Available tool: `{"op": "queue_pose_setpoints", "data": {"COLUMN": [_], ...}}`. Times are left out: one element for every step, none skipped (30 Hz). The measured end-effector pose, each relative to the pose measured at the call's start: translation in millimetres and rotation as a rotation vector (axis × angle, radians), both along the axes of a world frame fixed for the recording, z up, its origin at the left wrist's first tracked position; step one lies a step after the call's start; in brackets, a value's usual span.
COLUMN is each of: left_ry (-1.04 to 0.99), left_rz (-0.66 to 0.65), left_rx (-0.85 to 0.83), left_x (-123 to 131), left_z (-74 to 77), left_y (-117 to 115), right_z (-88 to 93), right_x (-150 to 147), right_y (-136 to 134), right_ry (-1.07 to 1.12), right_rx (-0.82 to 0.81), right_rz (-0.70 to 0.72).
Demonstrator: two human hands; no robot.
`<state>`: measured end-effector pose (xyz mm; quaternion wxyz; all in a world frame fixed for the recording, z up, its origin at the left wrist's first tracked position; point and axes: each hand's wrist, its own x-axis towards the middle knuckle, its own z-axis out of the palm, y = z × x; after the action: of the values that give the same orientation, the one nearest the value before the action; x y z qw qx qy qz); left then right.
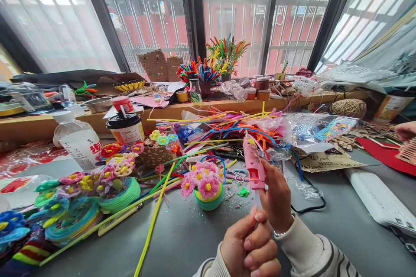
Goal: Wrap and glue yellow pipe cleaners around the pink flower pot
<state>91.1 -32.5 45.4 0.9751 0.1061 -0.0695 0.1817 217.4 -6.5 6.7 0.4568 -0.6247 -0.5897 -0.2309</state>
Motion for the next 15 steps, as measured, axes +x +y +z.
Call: {"op": "queue_pose_setpoints", "data": {"left_ry": [0.021, 0.047, 0.077, 0.108, 0.135, 0.151, 0.155, 0.152, 0.144, 0.13, 0.117, 0.103, 0.089, 0.076, 0.067], "left_rz": [0.007, 0.021, 0.039, 0.058, 0.077, 0.091, 0.102, 0.115, 0.131, 0.147, 0.158, 0.165, 0.17, 0.171, 0.175], "left_rx": [0.018, 0.048, 0.09, 0.142, 0.193, 0.243, 0.281, 0.302, 0.309, 0.308, 0.299, 0.284, 0.26, 0.235, 0.206], "left_x": [-1.1, -2.3, -3.4, -4.4, -5.1, -5.6, -5.8, -5.7, -5.5, -5.3, -5.1, -5.1, -5.2, -5.4, -5.6], "left_z": [0.1, -0.4, -1.4, -3.0, -4.9, -6.9, -8.7, -10.1, -10.7, -10.5, -9.4, -7.7, -5.5, -3.1, -0.8], "left_y": [1.3, 3.0, 5.0, 7.3, 9.7, 12.0, 14.0, 15.5, 16.3, 16.5, 16.1, 15.2, 13.9, 12.5, 10.9], "right_z": [-0.2, -0.1, 0.1, 0.6, 1.2, 1.9, 2.5, 3.2, 3.8, 4.2, 4.6, 4.8, 4.8, 4.7, 4.5], "right_x": [0.1, 0.3, 0.5, 0.7, 0.9, 1.0, 1.0, 0.9, 0.6, 0.1, -0.5, -1.2, -2.1, -3.2, -4.4], "right_y": [0.0, -0.2, -0.4, -0.6, -0.9, -1.3, -1.6, -1.9, -2.1, -2.3, -2.4, -2.4, -2.3, -2.0, -1.6], "right_ry": [0.003, 0.0, -0.005, -0.014, -0.024, -0.034, -0.043, -0.052, -0.061, -0.07, -0.075, -0.078, -0.077, -0.073, -0.066], "right_rx": [0.002, 0.004, 0.006, 0.009, 0.012, 0.012, 0.009, 0.006, 0.003, 0.003, 0.01, 0.017, 0.023, 0.028, 0.031], "right_rz": [0.012, 0.019, 0.018, 0.011, -0.003, -0.016, -0.025, -0.029, -0.029, -0.029, -0.032, -0.036, -0.041, -0.043, -0.045]}}
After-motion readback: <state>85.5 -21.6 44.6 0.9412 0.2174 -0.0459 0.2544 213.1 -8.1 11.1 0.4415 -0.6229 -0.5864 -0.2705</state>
